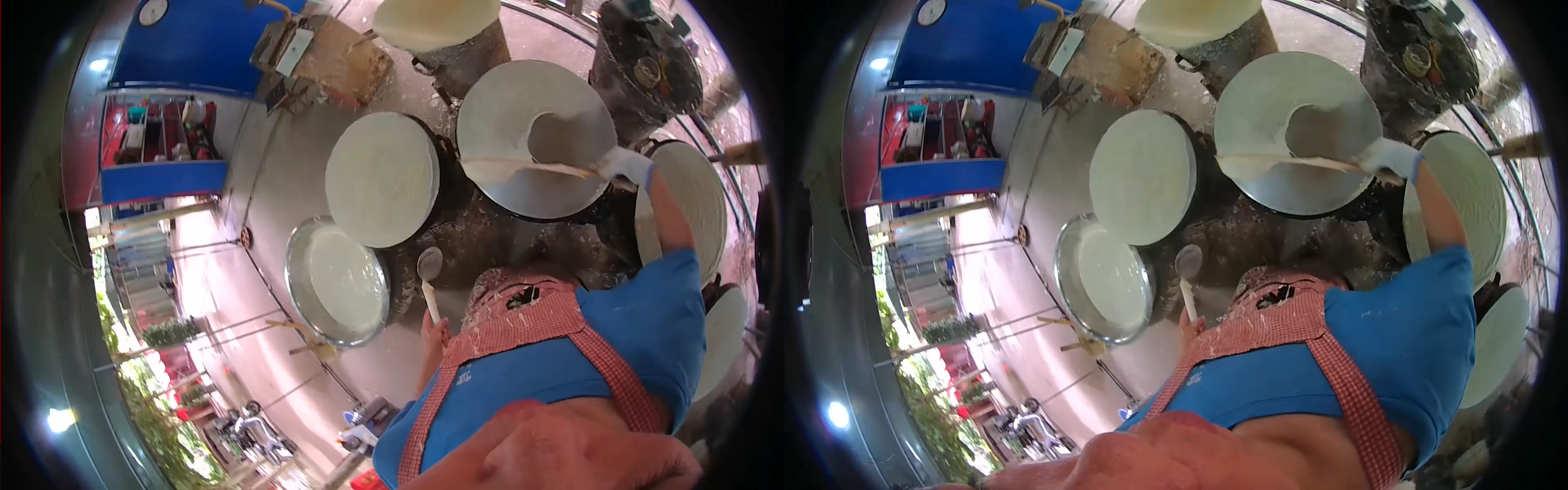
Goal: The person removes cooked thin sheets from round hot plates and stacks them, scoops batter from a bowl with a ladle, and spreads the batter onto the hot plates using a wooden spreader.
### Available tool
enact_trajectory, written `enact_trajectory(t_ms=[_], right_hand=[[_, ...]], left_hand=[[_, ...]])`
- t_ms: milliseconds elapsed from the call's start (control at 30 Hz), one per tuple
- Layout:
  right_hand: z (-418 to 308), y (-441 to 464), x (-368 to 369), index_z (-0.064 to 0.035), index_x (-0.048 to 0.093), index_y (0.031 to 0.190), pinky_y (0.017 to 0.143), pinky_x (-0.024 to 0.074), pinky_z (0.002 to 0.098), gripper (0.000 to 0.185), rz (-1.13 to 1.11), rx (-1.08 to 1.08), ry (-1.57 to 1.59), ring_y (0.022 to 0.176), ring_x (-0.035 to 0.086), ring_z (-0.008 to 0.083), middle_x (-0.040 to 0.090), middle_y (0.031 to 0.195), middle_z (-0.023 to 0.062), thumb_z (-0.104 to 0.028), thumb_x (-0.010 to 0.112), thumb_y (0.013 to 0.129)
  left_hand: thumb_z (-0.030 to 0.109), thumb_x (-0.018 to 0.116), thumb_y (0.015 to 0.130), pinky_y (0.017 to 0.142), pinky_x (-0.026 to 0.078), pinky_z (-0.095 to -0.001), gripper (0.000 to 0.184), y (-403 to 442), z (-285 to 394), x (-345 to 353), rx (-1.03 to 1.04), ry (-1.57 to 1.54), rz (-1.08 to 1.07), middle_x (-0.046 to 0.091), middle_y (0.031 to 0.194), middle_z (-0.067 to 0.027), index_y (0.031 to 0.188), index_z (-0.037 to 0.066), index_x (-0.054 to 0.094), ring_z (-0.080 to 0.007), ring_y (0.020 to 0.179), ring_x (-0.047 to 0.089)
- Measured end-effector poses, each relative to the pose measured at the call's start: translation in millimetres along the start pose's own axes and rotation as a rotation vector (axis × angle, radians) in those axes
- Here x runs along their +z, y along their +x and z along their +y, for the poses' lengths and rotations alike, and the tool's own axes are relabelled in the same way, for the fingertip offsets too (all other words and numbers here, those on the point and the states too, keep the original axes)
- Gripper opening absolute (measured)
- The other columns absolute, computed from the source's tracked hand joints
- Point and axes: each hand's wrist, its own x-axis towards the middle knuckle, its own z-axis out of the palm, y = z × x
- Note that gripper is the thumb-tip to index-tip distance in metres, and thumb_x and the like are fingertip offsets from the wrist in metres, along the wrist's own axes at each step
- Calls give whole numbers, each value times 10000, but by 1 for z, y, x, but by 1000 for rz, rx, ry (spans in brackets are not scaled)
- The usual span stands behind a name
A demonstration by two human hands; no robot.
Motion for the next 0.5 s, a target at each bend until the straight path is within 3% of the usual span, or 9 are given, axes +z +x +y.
enact_trajectory(t_ms=[100, 200, 267, 333, 367, 433, 467, 500], right_hand=[[-38, -38, -15, -16, 661, 901, 409, 371, 254, 245, 31, 166, -24, 457, 446, 86, 537, 558, 37, -122, 614, 685], [-43, 36, -11, 12, 650, 944, 444, 376, 250, 317, 88, -319, -168, 490, 462, 90, 579, 635, 37, -128, 625, 660], [-52, 46, 0, 19, 642, 964, 448, 375, 251, 342, 187, -404, -59, 496, 466, 90, 586, 651, 40, -139, 624, 661], [-60, 30, 18, 29, 635, 964, 446, 367, 254, 335, 10, -163, -116, 494, 461, 86, 582, 642, 47, -156, 605, 686], [-35, 20, 12, 30, 643, 876, 432, 371, 262, 260, -9, -260, -139, 475, 464, 88, 548, 591, 54, -168, 578, 720], [-46, -62, 15, 7, 625, 747, 402, 360, 260, 186, -23, 138, -371, 439, 465, 94, 517, 554, 47, -169, 567, 740], [-53, -106, 30, -21, 589, 687, 366, 337, 264, 179, 108, 274, -585, 393, 445, 103, 492, 538, 47, -175, 539, 765], [-8, -148, 21, -12, 603, 773, 367, 337, 261, 158, 127, 234, -403, 396, 441, 97, 528, 596, 41, -156, 539, 762]], left_hand=[[8, 497, 806, 318, 256, -217, 621, 3, -9, -2, -45, -130, 1, 381, 558, -4, 1340, 156, 217, -71, 385, 340], [8, 496, 806, 317, 248, -219, 624, 1, -18, -11, -54, -145, 16, 387, 568, -6, 1341, 168, 219, -72, 381, 334], [6, 496, 804, 317, 246, -220, 627, -5, -10, -13, -79, -88, 0, 389, 573, -7, 1341, 172, 218, -74, 378, 331], [5, 496, 803, 316, 243, -221, 630, -8, -7, -32, -109, -21, -6, 392, 579, -8, 1341, 177, 217, -76, 375, 328], [7, 499, 803, 315, 242, -222, 626, -6, -12, -42, -68, -67, -18, 392, 579, -8, 1338, 180, 222, -78, 372, 329], [10, 502, 804, 313, 240, -222, 623, -1, -21, -51, -40, -140, -48, 392, 579, -8, 1335, 183, 227, -80, 369, 330], [12, 506, 804, 310, 241, -222, 621, 3, -17, -60, -48, -39, -72, 390, 574, -4, 1332, 187, 231, -80, 366, 331], [15, 510, 804, 307, 241, -223, 619, 10, -14, -68, -52, 61, -100, 388, 569, 0, 1330, 191, 235, -79, 362, 332]])
